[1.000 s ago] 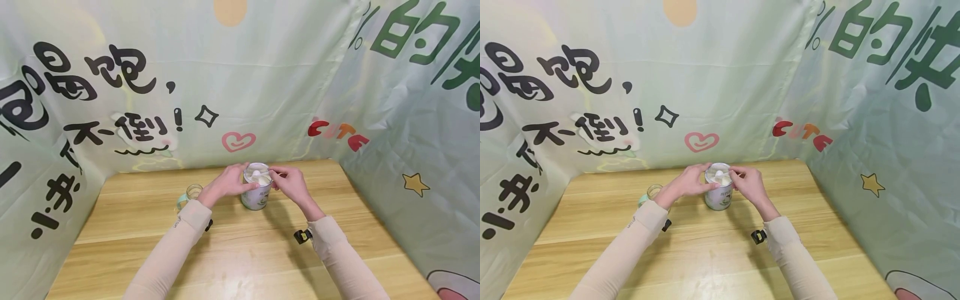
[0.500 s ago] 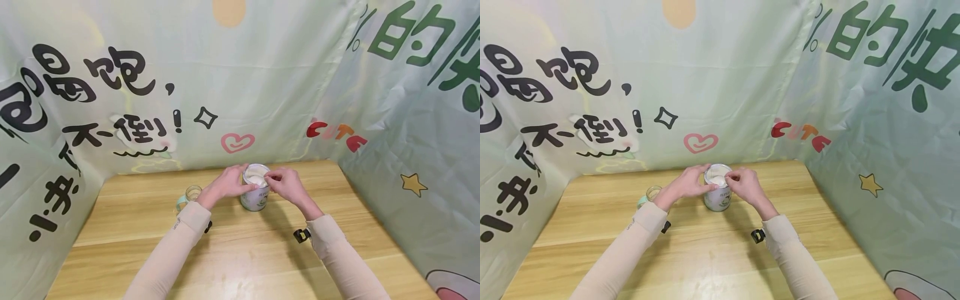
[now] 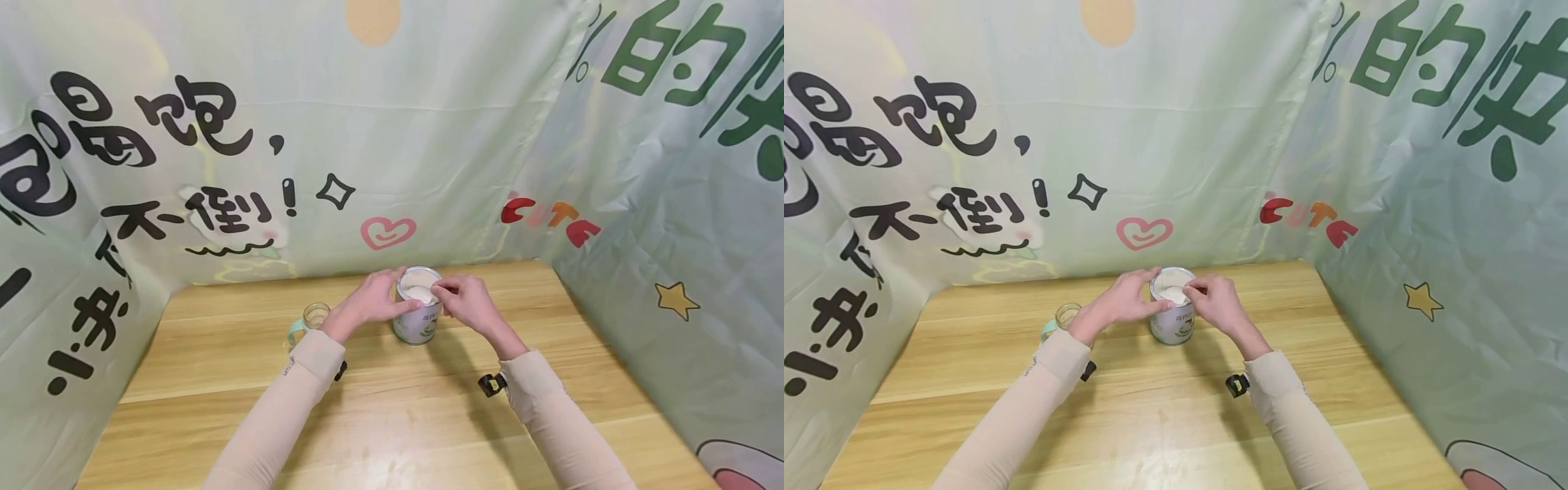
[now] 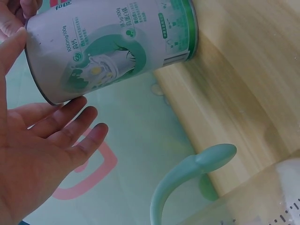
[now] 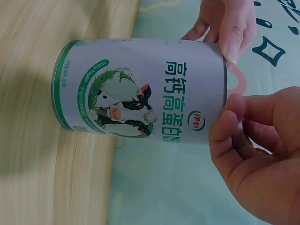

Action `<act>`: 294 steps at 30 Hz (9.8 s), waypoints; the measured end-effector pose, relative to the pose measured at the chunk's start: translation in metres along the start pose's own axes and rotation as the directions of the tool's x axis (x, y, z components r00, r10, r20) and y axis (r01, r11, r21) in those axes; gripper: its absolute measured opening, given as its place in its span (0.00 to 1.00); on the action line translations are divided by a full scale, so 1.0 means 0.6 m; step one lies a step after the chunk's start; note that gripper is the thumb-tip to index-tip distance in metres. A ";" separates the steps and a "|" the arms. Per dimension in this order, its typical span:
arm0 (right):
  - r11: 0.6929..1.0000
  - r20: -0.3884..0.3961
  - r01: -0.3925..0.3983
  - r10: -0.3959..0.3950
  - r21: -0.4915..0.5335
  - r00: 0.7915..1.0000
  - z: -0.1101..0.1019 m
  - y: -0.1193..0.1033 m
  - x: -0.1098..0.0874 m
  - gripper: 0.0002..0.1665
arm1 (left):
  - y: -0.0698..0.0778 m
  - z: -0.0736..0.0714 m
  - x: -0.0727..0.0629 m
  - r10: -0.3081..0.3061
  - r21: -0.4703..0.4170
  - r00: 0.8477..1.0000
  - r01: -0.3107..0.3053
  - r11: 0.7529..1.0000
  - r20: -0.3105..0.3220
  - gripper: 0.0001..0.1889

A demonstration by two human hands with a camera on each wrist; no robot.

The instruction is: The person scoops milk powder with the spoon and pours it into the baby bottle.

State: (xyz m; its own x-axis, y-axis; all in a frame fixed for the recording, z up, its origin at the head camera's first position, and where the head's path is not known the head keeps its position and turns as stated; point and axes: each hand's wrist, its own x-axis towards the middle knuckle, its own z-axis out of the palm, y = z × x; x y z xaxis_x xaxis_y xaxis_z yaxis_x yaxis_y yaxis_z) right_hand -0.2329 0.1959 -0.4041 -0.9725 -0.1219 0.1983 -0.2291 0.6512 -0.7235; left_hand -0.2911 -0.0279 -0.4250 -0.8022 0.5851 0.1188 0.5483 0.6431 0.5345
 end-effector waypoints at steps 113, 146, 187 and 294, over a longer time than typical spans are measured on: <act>0.798 -0.265 -0.015 0.218 0.602 0.939 0.021 -0.054 0.017 0.13 | -0.093 -0.101 -0.121 -0.075 -0.035 0.988 0.071 0.997 -0.137 0.41; 0.751 -0.137 0.001 0.119 0.660 0.983 0.134 -0.104 0.025 0.11 | -0.150 -0.076 -0.198 -0.176 -0.080 0.972 0.165 0.983 -0.155 0.40; 0.815 -0.064 0.047 -0.012 0.578 0.998 0.200 -0.139 0.012 0.11 | -0.184 -0.054 -0.232 -0.239 -0.122 0.955 0.220 0.968 -0.178 0.36; 0.900 -0.008 -0.008 0.012 0.436 1.000 0.213 -0.110 0.006 0.12 | -0.180 -0.055 -0.232 -0.241 -0.109 0.956 0.226 0.968 -0.164 0.35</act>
State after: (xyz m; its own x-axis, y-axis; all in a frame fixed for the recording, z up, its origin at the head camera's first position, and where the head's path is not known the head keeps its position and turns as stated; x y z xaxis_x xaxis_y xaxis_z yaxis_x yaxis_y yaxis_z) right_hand -0.2264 0.0568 -0.4402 -0.9749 -0.1077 0.1947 -0.2167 0.2602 -0.9409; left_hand -0.2462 -0.1952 -0.4717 -0.9384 0.3231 0.1223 0.3241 0.7007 0.6356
